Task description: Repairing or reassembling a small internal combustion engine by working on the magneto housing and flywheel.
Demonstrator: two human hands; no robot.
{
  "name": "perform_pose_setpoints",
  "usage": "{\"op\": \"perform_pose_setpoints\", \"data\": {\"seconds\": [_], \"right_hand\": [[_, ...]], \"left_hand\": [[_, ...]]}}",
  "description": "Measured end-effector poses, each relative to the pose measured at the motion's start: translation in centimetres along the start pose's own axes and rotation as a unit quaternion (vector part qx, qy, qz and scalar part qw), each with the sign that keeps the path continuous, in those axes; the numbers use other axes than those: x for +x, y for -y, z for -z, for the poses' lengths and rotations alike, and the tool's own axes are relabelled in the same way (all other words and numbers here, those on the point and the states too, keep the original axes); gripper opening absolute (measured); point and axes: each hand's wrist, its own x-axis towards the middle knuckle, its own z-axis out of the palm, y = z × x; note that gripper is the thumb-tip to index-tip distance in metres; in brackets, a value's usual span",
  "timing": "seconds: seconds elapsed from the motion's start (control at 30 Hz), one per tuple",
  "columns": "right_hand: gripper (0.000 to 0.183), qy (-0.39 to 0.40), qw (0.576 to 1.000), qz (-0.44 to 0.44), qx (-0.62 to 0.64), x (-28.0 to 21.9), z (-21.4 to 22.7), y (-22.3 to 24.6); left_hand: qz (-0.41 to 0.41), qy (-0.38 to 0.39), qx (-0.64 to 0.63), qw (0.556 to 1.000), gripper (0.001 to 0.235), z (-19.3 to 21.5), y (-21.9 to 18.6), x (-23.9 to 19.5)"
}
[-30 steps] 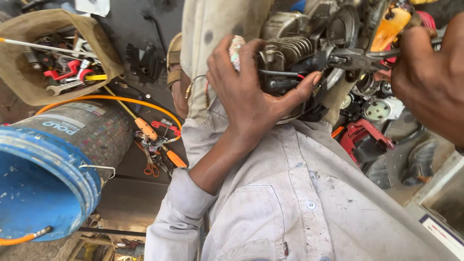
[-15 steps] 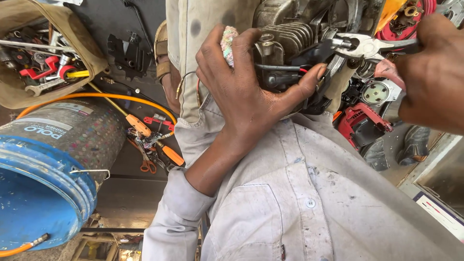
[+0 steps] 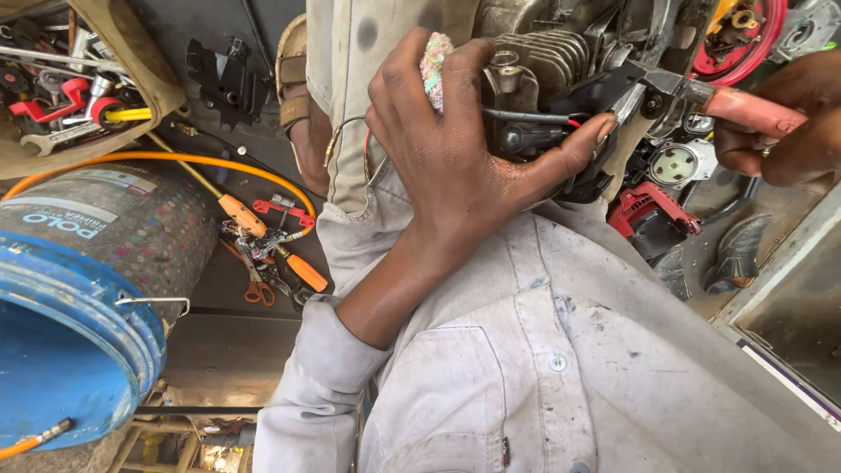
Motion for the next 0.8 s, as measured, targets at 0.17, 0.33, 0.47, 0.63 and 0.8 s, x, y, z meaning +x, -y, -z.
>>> {"op": "perform_pose_setpoints", "data": {"seconds": [0.17,0.33,0.47,0.63,0.8], "right_hand": [[0.021,-0.142,0.943,0.227,-0.197,3.5,-0.9,-4.0],[0.039,-0.256,0.755,0.130,-0.589,-4.4,-3.7,3.0],[0.054,-0.238,0.798,0.122,-0.540,-2.8,-3.2,3.2],[0.064,-0.185,0.853,0.488,0.001,16.8,-2.5,-19.0],[0.016,-0.126,0.938,0.322,0.025,33.6,7.2,-36.3]], "left_hand": [[0.006,0.012,-0.009,1.000,0.091,0.3,-0.2,0.3],[0.001,0.013,-0.016,1.000,0.090,0.6,-0.2,0.3],[0.002,0.016,-0.010,1.000,0.090,0.7,-0.1,0.4],[-0.002,0.018,-0.014,1.000,0.090,0.7,-0.1,0.5],[0.001,0.007,-0.009,1.000,0.090,0.8,-0.1,0.5]]}}
